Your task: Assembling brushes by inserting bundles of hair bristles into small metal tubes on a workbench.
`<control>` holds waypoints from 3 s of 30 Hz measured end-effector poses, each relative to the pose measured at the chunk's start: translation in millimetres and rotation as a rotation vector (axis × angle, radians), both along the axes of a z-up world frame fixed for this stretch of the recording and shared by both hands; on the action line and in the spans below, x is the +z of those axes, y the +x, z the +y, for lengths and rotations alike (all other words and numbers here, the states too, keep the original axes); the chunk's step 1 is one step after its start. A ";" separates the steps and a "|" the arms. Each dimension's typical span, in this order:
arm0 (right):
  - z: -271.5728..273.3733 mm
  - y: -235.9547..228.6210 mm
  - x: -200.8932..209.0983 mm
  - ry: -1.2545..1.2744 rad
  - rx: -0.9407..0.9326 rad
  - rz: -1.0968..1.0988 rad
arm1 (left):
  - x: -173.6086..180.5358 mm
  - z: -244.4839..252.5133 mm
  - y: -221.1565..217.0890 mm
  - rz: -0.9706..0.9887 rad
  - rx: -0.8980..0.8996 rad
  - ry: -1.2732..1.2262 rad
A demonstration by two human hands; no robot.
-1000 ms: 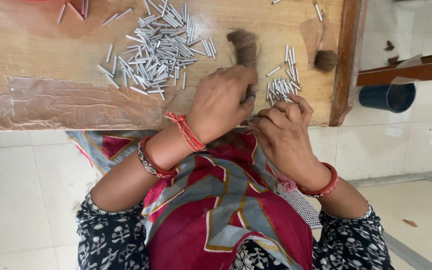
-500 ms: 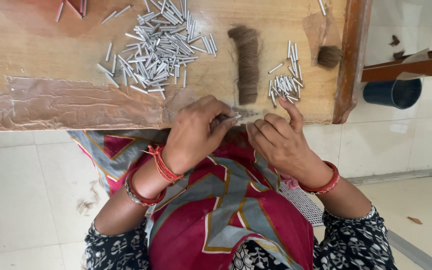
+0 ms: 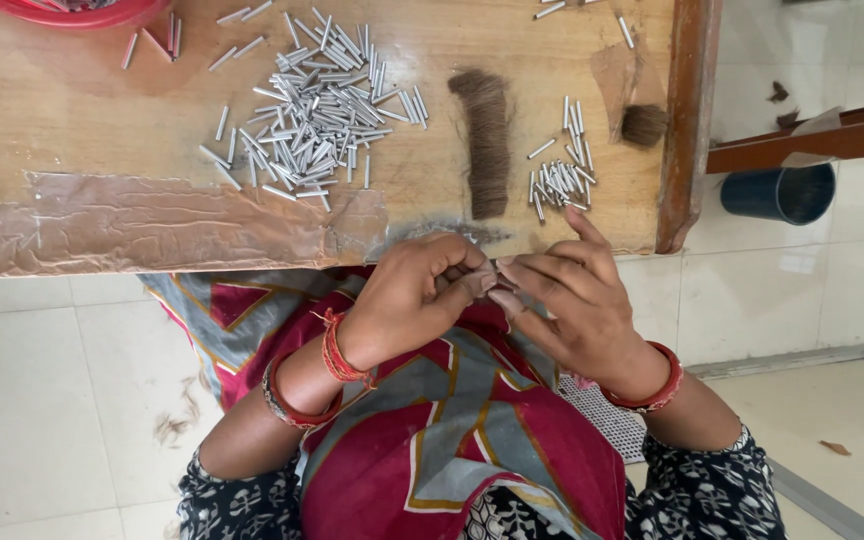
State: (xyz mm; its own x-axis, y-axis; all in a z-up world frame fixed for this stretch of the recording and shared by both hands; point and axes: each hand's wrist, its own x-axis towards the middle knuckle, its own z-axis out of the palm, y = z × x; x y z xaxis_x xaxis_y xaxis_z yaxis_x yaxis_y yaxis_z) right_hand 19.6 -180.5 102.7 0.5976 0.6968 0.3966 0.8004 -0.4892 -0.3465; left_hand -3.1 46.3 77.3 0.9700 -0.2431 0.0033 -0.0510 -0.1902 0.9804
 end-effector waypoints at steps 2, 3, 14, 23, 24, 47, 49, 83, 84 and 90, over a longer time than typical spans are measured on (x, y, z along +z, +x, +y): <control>2.0 -0.8 3.0 0.102 -0.043 0.162 | -0.9 -1.7 -1.6 -0.005 -0.006 -0.039; 1.3 -1.5 1.9 0.141 -0.049 0.243 | -2.0 -3.1 -2.4 0.089 -0.034 -0.148; 1.5 -8.5 0.9 0.212 -0.034 0.199 | -14.9 -1.3 -1.2 0.299 -0.121 -0.404; 6.2 -4.9 6.7 0.258 -0.095 0.144 | 4.9 46.4 37.8 -0.331 0.458 0.754; 7.2 -4.6 8.2 0.249 -0.093 0.146 | -1.3 49.2 41.3 -0.303 0.432 0.838; -8.4 -19.8 -26.0 0.404 -0.090 0.141 | -32.4 -26.7 -9.8 0.581 -0.045 -1.232; -9.1 -20.5 -29.6 0.415 -0.083 0.142 | -33.5 -27.7 -11.1 0.593 -0.056 -1.224; 6.9 -10.3 19.5 0.226 -0.181 0.252 | -31.5 -21.1 -5.8 0.317 0.124 -0.902; 3.6 -11.7 16.0 0.239 -0.167 0.253 | -30.4 -21.3 -5.1 0.308 0.122 -0.910; 1.7 -15.5 16.7 0.233 -0.131 0.262 | -37.1 -24.8 -9.0 0.337 0.065 -0.913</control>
